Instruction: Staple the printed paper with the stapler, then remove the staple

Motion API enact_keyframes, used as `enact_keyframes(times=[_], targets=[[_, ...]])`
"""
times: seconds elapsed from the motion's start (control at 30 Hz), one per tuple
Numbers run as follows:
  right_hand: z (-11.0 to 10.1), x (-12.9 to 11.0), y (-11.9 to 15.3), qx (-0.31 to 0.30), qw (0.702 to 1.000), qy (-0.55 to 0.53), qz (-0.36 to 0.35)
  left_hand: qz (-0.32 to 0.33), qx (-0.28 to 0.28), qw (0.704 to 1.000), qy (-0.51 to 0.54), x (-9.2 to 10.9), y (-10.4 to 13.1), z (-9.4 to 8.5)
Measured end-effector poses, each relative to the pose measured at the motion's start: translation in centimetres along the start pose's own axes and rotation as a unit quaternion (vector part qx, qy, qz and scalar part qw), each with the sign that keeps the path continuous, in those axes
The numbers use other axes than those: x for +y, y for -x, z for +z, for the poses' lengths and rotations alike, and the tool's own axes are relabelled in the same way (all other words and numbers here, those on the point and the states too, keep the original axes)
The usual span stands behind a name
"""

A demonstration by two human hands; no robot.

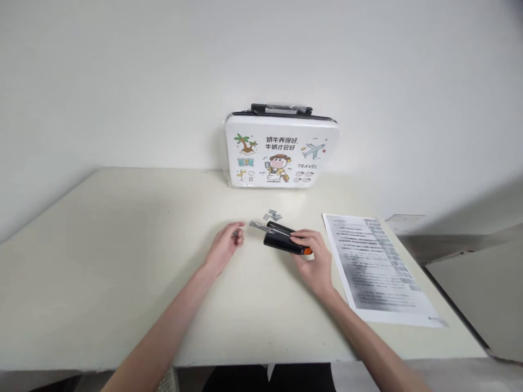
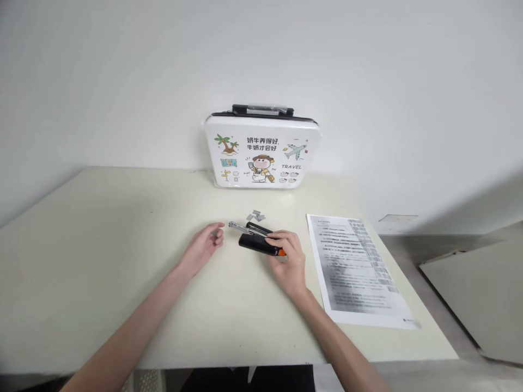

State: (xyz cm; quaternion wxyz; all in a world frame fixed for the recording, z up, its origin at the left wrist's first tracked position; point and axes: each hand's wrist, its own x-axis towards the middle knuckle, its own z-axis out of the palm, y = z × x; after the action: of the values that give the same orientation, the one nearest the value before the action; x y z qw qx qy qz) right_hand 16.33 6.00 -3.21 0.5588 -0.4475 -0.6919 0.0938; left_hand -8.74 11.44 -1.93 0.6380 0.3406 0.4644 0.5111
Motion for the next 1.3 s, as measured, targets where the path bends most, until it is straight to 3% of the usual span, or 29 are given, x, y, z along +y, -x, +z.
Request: enact_keyframes(times=[0.23,0.57,0.8,1.1,1.3], targets=[[0.1,0.3,0.1,-0.001,0.996,-0.041,0.073,0.065,-0.008,0.983,-0.174,-0.3,1.4,0.7],[0.2,1.2,0.3,0.012,0.99,-0.06,0.13,0.115,-0.055,0.956,-0.265,-0.7,1.7,1.0],[0.7,0.7,0.5,-0.012,0.984,-0.093,0.149,0.133,-0.153,0.926,-0.319,-1.4,2.2,1.4],[0.6,0.6,-0.1,0.02,0.951,-0.112,0.287,0.127,-0.103,0.935,-0.315,-1.8,1.7,0.8],[0.4,0.9,-0.7,0.053,0.932,-0.143,0.329,0.227,-0.009,0.874,-0.43,-2.0,-0.7,-0.4]])
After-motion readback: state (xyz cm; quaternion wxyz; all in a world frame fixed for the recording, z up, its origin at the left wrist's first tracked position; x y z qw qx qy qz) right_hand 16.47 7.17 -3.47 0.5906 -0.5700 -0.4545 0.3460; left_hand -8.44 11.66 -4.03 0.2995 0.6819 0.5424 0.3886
